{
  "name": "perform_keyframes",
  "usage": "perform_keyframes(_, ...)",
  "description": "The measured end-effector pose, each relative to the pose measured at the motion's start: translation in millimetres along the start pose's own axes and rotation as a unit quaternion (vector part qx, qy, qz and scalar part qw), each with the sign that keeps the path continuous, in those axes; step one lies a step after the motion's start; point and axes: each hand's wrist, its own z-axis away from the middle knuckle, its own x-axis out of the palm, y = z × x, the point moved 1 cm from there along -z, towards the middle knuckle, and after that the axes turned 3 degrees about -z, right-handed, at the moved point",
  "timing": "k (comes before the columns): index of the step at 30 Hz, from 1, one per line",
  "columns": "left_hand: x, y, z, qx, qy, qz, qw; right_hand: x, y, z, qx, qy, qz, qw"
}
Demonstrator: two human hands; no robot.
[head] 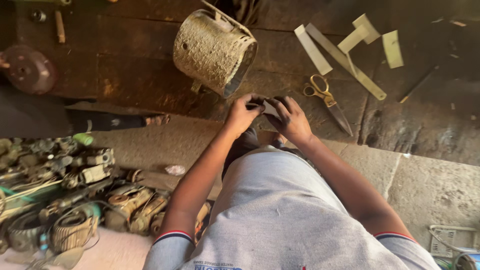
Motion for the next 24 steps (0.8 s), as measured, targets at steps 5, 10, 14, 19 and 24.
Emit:
perform_keyframes(5, -25, -18, 5, -0.019, 0.023, 0.066, 0.997, 6, -11, -20, -0.046, -0.025, -0.048, 0.997)
perform_keyframes(10, -52, -4, 22, -0.041, 0.068, 0.017, 0.997, 32, -14, -45, 0.014, -0.006, -0.14, 0.99)
perform_keyframes(14, -73, 8, 33, 0.0, 0.125, 0.001, 0.992, 79, 0, -70, 0.348, -0.022, -0.471, 0.811)
perform_keyframes(19, -94, -5, 32, 0.061, 0.2, 0.038, 0.977, 139, 18, -89, 0.397, 0.067, -0.62, 0.673)
perform_keyframes(24, -113, -20, 22, 0.061, 0.234, 0.061, 0.968, 168, 15, -90, 0.407, 0.119, -0.608, 0.671)
